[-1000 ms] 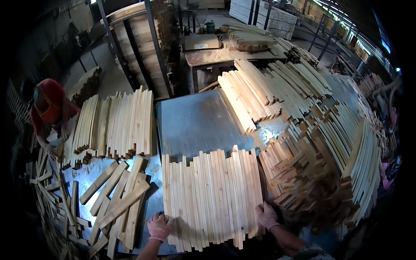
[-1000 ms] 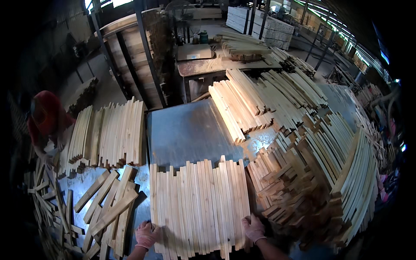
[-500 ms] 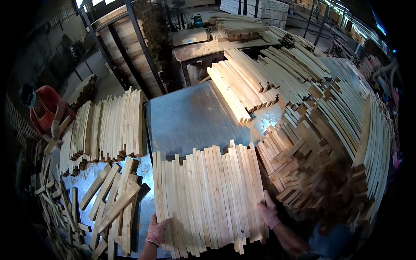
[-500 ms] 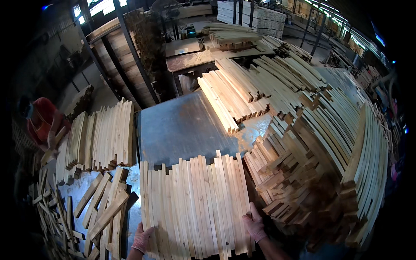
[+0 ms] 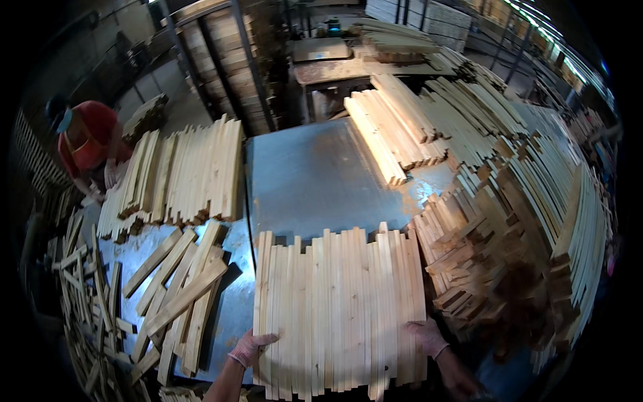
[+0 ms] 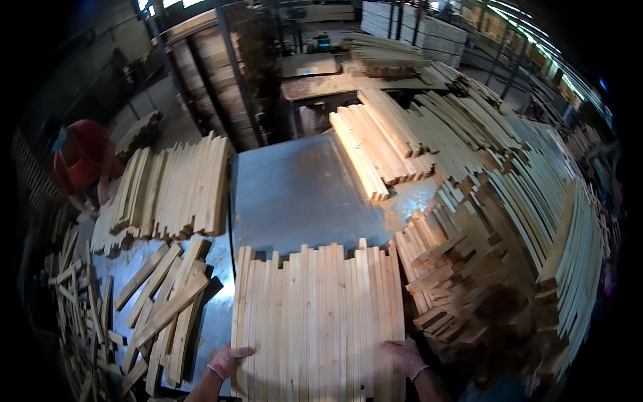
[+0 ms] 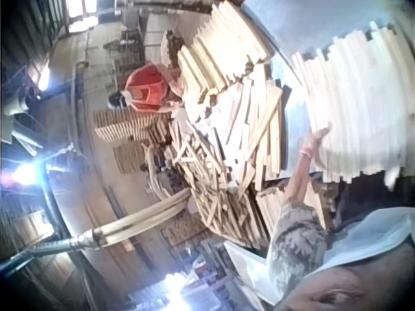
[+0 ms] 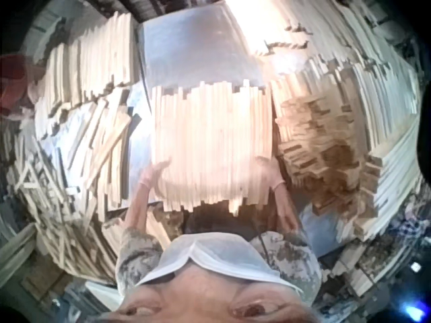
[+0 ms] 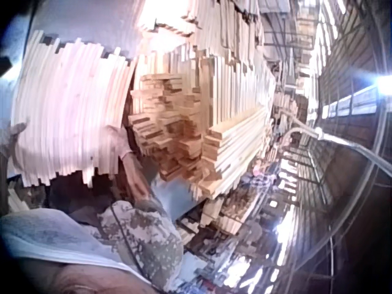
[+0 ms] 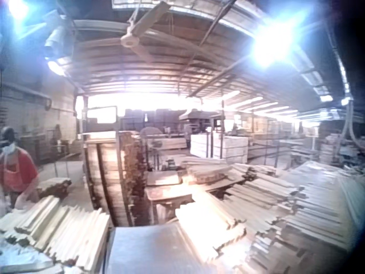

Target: The person repeatedly picks up stacks of light-colored wooden planks from a metal table and places them onto a conveyor belt. They align the planks before moving them and continue this cycle throughout the clip.

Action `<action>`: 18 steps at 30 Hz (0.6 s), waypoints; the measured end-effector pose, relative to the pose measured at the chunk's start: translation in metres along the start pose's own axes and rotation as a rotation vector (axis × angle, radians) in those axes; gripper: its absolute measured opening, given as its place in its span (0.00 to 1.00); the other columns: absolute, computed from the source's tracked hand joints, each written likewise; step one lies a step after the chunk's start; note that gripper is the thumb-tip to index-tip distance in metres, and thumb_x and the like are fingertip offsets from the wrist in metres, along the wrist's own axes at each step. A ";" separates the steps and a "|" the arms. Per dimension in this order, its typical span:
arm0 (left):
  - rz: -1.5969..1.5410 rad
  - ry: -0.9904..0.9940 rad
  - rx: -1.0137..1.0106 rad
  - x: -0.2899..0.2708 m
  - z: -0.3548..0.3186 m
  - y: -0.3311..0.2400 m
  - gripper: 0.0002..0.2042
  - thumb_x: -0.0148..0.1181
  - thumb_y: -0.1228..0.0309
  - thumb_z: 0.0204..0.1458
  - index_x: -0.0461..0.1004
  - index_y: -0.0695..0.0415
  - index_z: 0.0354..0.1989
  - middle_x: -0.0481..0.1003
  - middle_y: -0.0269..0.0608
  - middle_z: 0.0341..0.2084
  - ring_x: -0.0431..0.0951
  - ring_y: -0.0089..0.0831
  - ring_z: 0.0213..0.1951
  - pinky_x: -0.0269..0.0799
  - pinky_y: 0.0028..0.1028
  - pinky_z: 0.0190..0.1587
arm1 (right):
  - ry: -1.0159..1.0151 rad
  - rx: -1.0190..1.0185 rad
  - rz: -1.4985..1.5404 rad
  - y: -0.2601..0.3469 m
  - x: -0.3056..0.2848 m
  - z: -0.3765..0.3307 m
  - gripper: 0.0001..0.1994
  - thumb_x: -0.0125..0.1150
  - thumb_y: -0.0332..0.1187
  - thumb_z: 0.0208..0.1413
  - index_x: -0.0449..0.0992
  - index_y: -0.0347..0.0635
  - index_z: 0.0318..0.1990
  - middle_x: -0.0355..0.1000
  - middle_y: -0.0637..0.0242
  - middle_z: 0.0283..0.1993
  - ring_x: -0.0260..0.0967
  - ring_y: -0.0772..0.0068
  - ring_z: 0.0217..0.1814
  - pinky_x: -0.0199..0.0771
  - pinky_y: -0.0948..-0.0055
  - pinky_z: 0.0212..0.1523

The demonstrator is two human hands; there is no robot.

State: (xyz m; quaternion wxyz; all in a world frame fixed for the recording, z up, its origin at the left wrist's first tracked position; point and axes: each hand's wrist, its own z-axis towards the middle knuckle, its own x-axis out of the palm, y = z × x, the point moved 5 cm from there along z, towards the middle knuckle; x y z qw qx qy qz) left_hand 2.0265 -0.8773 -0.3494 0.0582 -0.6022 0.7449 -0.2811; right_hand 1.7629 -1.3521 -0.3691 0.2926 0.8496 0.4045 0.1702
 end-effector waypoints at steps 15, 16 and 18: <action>-0.126 -0.023 0.275 -0.005 -0.165 -0.001 0.40 0.81 0.68 0.51 0.68 0.64 0.72 0.80 0.47 0.59 0.81 0.38 0.59 0.77 0.38 0.64 | 0.215 -0.407 -0.039 0.066 0.023 -0.053 0.27 0.79 0.42 0.51 0.79 0.33 0.53 0.80 0.72 0.43 0.78 0.75 0.39 0.82 0.70 0.42; -0.119 -0.065 0.333 -0.009 -0.189 0.002 0.40 0.82 0.67 0.51 0.68 0.63 0.72 0.81 0.47 0.58 0.82 0.37 0.58 0.78 0.38 0.63 | 0.268 -0.430 -0.110 0.077 0.034 -0.051 0.29 0.80 0.43 0.50 0.78 0.34 0.54 0.80 0.72 0.43 0.78 0.76 0.39 0.82 0.72 0.42; -0.094 -0.151 0.441 -0.017 -0.235 0.013 0.40 0.82 0.66 0.51 0.68 0.62 0.72 0.82 0.46 0.55 0.83 0.36 0.56 0.79 0.38 0.61 | 0.385 -0.497 -0.157 0.095 0.056 -0.053 0.31 0.79 0.44 0.50 0.77 0.33 0.57 0.79 0.72 0.41 0.76 0.79 0.38 0.82 0.75 0.40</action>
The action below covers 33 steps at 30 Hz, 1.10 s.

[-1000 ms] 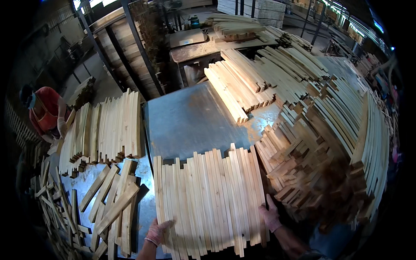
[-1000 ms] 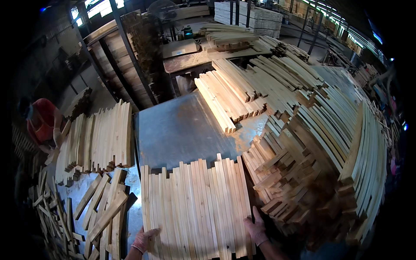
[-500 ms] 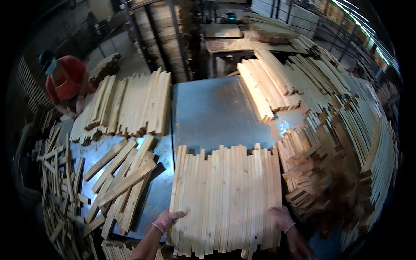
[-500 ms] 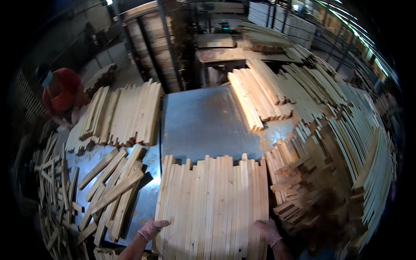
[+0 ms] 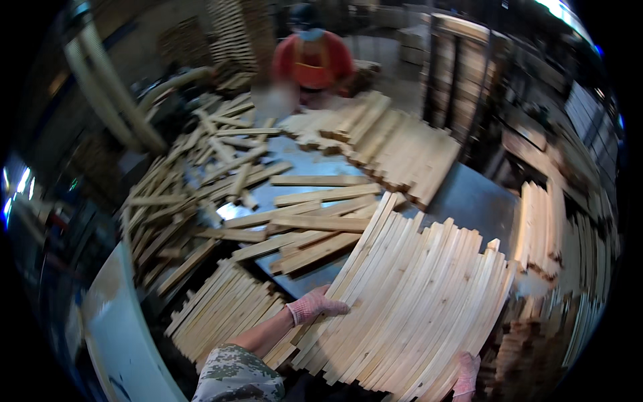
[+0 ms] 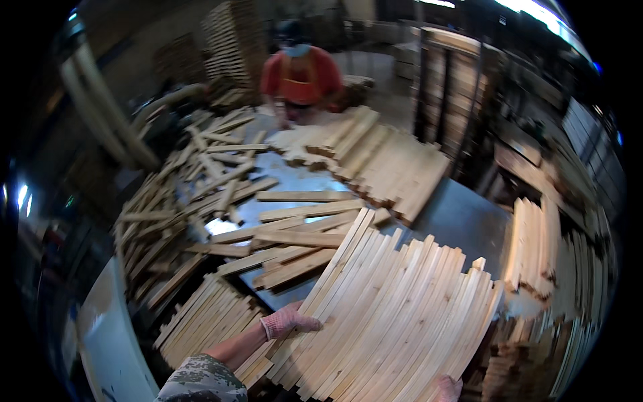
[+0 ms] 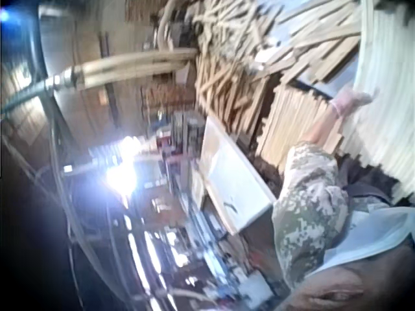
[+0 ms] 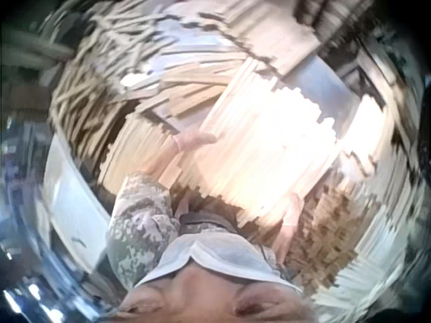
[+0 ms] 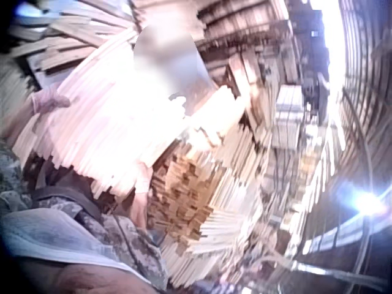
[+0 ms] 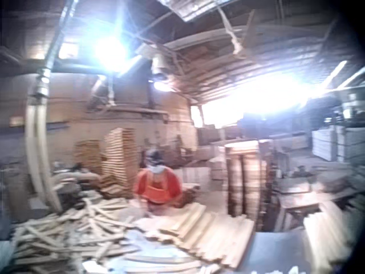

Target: The person repeatedly picks up stacks of light-colored wooden planks from a metal table and places them onto a conveyor belt. They align the planks before moving them and continue this cycle throughout the clip.

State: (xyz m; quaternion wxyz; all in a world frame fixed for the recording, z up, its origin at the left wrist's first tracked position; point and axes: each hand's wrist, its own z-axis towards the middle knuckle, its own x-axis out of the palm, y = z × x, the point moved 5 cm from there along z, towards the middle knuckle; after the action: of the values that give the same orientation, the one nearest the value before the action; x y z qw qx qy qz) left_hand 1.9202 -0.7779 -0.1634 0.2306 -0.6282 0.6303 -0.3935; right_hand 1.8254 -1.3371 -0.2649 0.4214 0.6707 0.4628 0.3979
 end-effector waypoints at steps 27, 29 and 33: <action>-0.704 -1.159 0.411 -0.042 -0.760 0.397 0.38 0.82 0.66 0.49 0.73 0.58 0.69 0.81 0.36 0.48 0.81 0.27 0.49 0.80 0.34 0.58 | 1.394 0.278 -0.291 -0.032 0.516 -0.362 0.32 0.77 0.40 0.50 0.77 0.29 0.60 0.83 0.58 0.49 0.84 0.60 0.45 0.87 0.58 0.49; -0.803 -1.195 0.479 -0.051 -0.805 0.432 0.35 0.81 0.66 0.49 0.75 0.60 0.67 0.83 0.39 0.48 0.83 0.32 0.48 0.80 0.39 0.60 | 1.379 0.301 -0.379 -0.056 0.542 -0.417 0.29 0.75 0.35 0.51 0.77 0.29 0.58 0.83 0.59 0.46 0.83 0.63 0.43 0.86 0.60 0.47; -0.901 -1.155 0.407 -0.089 -0.890 0.504 0.33 0.80 0.65 0.51 0.76 0.62 0.66 0.83 0.47 0.53 0.86 0.40 0.50 0.84 0.45 0.55 | 1.408 0.428 -0.498 -0.100 0.585 -0.524 0.23 0.72 0.27 0.52 0.77 0.27 0.55 0.81 0.60 0.41 0.80 0.65 0.38 0.84 0.63 0.41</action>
State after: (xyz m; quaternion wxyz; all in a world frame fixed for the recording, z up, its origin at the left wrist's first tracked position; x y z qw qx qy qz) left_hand 0.9228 -0.5572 -0.0577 0.4522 -0.8762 0.0069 -0.1666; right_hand 1.4620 -0.6531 -0.1019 -0.0336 0.2027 0.8254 0.5258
